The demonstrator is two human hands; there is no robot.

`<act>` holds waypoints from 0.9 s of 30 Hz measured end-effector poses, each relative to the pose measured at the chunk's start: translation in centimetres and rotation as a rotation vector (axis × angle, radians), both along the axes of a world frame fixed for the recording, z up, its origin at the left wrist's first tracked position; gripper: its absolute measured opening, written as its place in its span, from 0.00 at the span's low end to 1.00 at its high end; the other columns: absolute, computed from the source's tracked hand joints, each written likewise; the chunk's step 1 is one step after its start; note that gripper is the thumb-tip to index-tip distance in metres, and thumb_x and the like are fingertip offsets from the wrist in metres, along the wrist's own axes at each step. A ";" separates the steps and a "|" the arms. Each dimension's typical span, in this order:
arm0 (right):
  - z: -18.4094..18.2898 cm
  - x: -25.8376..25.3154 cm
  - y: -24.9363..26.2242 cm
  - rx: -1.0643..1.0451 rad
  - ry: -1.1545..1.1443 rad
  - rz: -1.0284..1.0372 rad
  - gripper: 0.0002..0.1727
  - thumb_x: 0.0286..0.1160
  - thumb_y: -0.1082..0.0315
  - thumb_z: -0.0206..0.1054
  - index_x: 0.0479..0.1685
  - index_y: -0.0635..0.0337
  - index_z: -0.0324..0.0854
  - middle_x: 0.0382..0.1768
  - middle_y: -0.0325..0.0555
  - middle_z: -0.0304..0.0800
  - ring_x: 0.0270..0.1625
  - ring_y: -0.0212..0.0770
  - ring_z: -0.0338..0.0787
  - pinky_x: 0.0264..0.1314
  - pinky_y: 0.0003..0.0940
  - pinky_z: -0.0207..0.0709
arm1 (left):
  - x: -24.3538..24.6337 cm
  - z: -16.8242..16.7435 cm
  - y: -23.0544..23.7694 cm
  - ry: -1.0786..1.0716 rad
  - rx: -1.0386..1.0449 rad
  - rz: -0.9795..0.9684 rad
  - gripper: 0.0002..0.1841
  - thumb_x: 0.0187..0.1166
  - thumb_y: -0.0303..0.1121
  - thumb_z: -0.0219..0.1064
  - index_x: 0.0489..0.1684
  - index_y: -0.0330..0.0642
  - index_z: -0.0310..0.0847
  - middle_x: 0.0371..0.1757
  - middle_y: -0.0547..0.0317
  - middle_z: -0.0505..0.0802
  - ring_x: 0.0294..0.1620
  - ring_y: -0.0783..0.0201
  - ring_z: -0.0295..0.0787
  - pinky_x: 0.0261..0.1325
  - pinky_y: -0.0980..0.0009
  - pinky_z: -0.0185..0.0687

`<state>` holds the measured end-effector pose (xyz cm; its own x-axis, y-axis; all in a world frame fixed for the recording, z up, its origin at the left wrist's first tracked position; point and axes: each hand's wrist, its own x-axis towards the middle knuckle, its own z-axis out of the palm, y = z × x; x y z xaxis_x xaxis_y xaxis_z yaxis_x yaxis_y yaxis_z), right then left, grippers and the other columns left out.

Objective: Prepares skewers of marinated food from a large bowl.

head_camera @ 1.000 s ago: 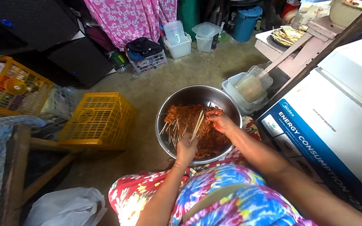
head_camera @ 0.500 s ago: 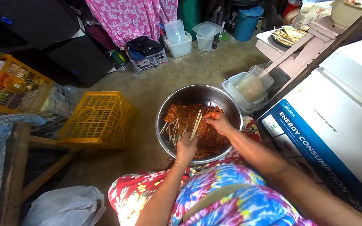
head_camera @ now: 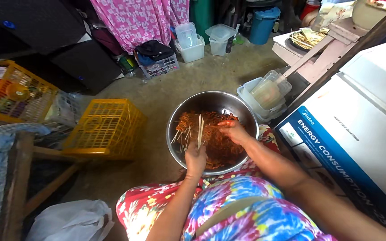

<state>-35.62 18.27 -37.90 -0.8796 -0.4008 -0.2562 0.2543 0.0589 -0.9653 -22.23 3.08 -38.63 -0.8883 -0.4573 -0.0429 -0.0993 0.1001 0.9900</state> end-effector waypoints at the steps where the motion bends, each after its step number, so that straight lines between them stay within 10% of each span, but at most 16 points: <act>1: 0.0 -0.2 0.0 -0.109 -0.062 -0.090 0.12 0.77 0.83 0.63 0.57 0.74 0.80 0.44 0.53 0.89 0.41 0.40 0.90 0.50 0.36 0.87 | 0.0 0.0 0.0 -0.004 -0.003 -0.025 0.06 0.80 0.22 0.60 0.49 0.32 0.78 0.18 0.66 0.83 0.13 0.74 0.78 0.19 0.76 0.79; 8: -0.4 -0.9 0.2 -0.355 -0.225 -0.263 0.10 0.78 0.82 0.60 0.52 0.64 0.79 0.39 0.45 0.85 0.36 0.38 0.85 0.42 0.35 0.83 | 0.1 0.1 -0.1 -0.032 -0.023 -0.190 0.06 0.76 0.22 0.63 0.47 0.34 0.81 0.19 0.68 0.85 0.14 0.75 0.79 0.21 0.77 0.78; 27: -0.3 -0.2 0.2 -0.099 -0.120 -0.032 0.06 0.76 0.80 0.67 0.47 0.68 0.84 0.40 0.45 0.89 0.39 0.34 0.85 0.44 0.31 0.81 | 0.1 0.5 -0.1 -0.080 -0.016 -0.182 0.05 0.78 0.22 0.62 0.46 0.34 0.80 0.18 0.68 0.84 0.13 0.75 0.78 0.20 0.78 0.77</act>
<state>-35.82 18.46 -38.21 -0.8577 -0.4021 -0.3205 0.3682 -0.0453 -0.9286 -22.15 2.98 -38.15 -0.9505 -0.2904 -0.1106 -0.1564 0.1395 0.9778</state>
